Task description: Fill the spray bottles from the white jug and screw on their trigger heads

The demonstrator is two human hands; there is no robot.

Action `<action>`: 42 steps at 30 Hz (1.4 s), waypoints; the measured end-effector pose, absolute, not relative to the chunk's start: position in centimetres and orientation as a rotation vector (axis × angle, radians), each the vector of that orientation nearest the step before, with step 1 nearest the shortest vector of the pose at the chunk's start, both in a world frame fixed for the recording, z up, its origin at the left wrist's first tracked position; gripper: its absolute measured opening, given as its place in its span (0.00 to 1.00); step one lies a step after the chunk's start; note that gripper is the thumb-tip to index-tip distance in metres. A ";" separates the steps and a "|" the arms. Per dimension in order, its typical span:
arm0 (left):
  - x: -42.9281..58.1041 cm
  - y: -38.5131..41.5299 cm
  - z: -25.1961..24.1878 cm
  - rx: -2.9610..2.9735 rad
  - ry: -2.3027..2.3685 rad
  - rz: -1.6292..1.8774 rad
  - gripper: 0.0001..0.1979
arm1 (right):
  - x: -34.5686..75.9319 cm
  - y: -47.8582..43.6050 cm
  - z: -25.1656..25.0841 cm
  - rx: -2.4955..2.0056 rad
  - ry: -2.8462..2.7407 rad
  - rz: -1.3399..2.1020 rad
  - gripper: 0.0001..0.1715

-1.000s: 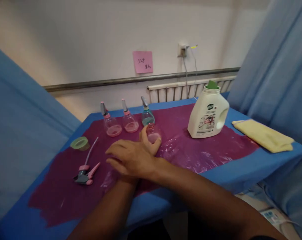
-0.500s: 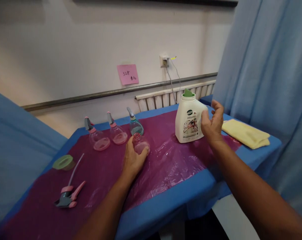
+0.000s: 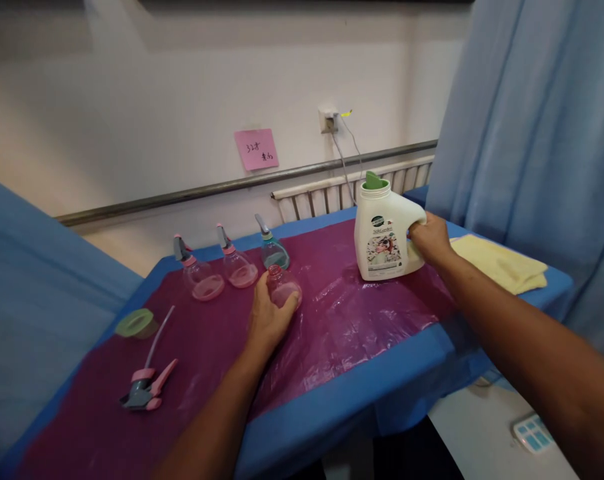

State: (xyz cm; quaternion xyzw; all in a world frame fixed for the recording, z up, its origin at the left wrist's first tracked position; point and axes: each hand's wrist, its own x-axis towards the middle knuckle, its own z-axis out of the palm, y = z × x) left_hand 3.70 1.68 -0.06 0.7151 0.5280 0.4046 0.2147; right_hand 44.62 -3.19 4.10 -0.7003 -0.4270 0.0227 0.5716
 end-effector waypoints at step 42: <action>4.1 1.3 0.4 1.952 1.483 1.072 0.46 | 38.6 -1.5 13.0 -2.226 -1.699 -0.235 0.23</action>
